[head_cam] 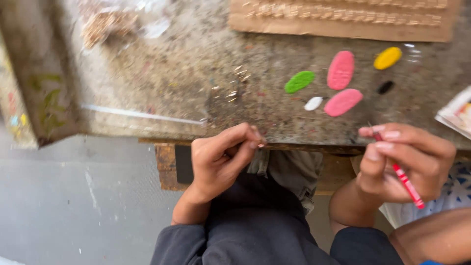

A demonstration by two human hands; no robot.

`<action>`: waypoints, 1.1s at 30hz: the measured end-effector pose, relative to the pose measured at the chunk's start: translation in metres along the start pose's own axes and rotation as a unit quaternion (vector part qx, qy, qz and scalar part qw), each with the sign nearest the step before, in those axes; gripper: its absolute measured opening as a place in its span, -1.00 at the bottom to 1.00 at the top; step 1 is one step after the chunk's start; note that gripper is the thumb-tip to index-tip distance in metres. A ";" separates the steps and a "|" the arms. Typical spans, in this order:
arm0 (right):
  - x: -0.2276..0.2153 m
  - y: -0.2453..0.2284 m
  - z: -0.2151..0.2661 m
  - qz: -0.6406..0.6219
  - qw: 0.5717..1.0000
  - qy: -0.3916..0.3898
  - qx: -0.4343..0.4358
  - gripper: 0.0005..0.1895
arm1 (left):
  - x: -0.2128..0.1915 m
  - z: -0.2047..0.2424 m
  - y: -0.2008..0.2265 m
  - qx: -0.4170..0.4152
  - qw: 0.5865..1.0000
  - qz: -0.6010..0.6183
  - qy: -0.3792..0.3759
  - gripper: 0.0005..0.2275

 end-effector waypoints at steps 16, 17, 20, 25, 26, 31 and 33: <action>-0.092 0.052 0.006 0.235 0.966 0.105 -0.033 -0.71 | 0.011 0.005 -0.003 0.072 0.995 0.064 0.016 -0.91; -0.091 0.050 0.005 0.253 0.961 0.099 -0.048 -0.68 | 0.011 0.006 -0.004 0.072 0.996 0.052 0.010 -0.89; -0.097 0.057 0.015 0.271 0.954 0.128 -0.017 -0.58 | 0.012 0.005 -0.002 0.079 0.996 0.023 0.015 -0.91; -0.106 0.056 0.021 0.263 0.956 0.127 -0.005 -0.61 | 0.012 0.006 -0.001 0.086 0.996 0.009 0.002 -0.91; -0.106 0.057 0.020 0.259 0.959 0.117 -0.004 -0.63 | 0.012 0.005 0.000 0.084 0.996 0.018 -0.002 -0.92; -0.104 0.047 0.025 0.147 0.979 0.134 0.051 -0.82 | 0.012 -0.001 0.008 0.065 0.998 -0.006 -0.001 -0.91; -0.098 0.042 0.019 0.090 0.983 0.135 0.084 -0.83 | 0.012 -0.001 0.009 0.061 0.998 -0.015 0.003 -0.90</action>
Point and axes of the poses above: each hand's wrist, its own z-axis away from the middle knuckle, its own x-axis out of the palm, y = z × x, the point moved 7 cm from there along -z, towards the middle knuckle, and after that the axes turned 3 degrees about z, right-handed, at the moved point
